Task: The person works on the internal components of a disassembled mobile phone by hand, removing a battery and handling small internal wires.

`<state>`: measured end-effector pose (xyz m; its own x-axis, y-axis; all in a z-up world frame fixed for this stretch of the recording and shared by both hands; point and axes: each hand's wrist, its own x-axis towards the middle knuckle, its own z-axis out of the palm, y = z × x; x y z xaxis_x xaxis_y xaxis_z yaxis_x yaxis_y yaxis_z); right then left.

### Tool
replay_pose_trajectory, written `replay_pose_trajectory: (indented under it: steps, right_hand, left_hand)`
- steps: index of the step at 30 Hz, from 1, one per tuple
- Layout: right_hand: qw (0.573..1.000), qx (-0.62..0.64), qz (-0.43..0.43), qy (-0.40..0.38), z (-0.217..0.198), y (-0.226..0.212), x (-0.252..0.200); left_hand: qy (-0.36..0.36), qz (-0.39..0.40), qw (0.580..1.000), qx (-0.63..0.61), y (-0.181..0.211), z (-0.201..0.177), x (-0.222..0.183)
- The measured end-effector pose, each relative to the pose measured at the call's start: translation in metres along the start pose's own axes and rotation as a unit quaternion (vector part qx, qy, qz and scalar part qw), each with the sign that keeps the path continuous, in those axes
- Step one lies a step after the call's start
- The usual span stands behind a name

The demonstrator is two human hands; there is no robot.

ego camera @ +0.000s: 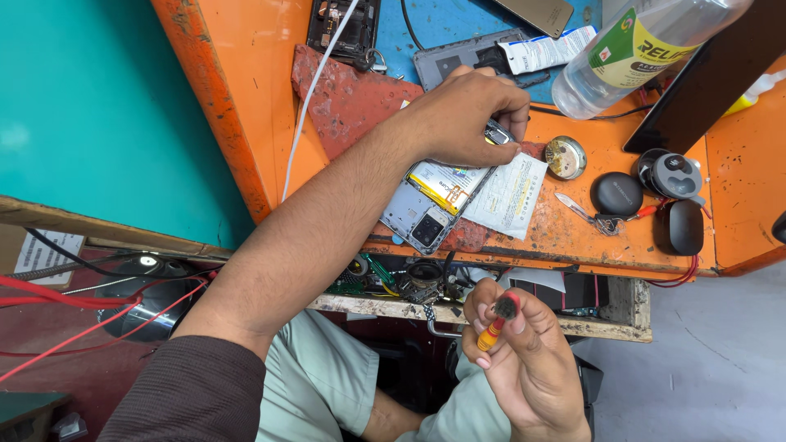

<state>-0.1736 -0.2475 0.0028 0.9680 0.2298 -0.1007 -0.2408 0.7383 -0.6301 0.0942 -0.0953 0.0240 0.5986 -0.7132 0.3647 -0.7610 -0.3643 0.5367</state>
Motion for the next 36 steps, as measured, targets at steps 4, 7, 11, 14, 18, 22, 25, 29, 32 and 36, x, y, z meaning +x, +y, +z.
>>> replay_pose_trajectory:
  steps: [4,7,11,14,18,22,25,29,32,36]
  right_hand:
    - [1.0,0.011,0.007,-0.015,0.002,-0.001,-0.001]
    - [0.999,0.024,0.014,-0.032,0.003,-0.001,-0.002]
    - [0.997,-0.061,-0.049,0.028,0.005,0.001,0.003]
    - [0.914,-0.307,-0.226,0.14,0.009,0.007,0.02]
    - [0.715,-0.568,-0.348,0.213,0.015,0.009,0.036]
    - [0.643,-0.663,-0.338,0.181,0.015,0.025,0.046]
    - [0.613,-0.666,-0.37,0.211,0.009,0.03,0.06]
    - [0.656,-0.644,-0.323,0.225,0.012,0.031,0.056]
    - [0.604,-0.683,-0.355,0.207,0.018,0.03,0.054]
    - [0.616,-0.683,-0.346,0.185,0.02,0.029,0.047]
  left_hand:
    - [0.003,0.004,1.0,-0.003,0.0,0.0,0.0]
    - [0.004,0.007,1.0,-0.002,0.0,0.0,0.0]
    - [0.008,0.014,1.0,-0.01,0.0,0.0,-0.001]
    - [0.009,0.016,1.0,-0.019,-0.001,-0.001,-0.002]
    - [0.013,0.019,0.999,-0.023,0.0,-0.002,-0.002]
    - [0.02,0.023,0.999,-0.014,-0.001,0.0,-0.002]
    - [0.03,0.033,0.999,-0.01,-0.004,0.003,-0.001]
    - [0.032,0.033,0.999,-0.022,-0.006,0.004,0.0]
    - [0.028,0.032,0.999,-0.021,-0.006,0.004,-0.001]
    - [0.04,0.059,0.997,-0.024,-0.008,0.008,-0.002]
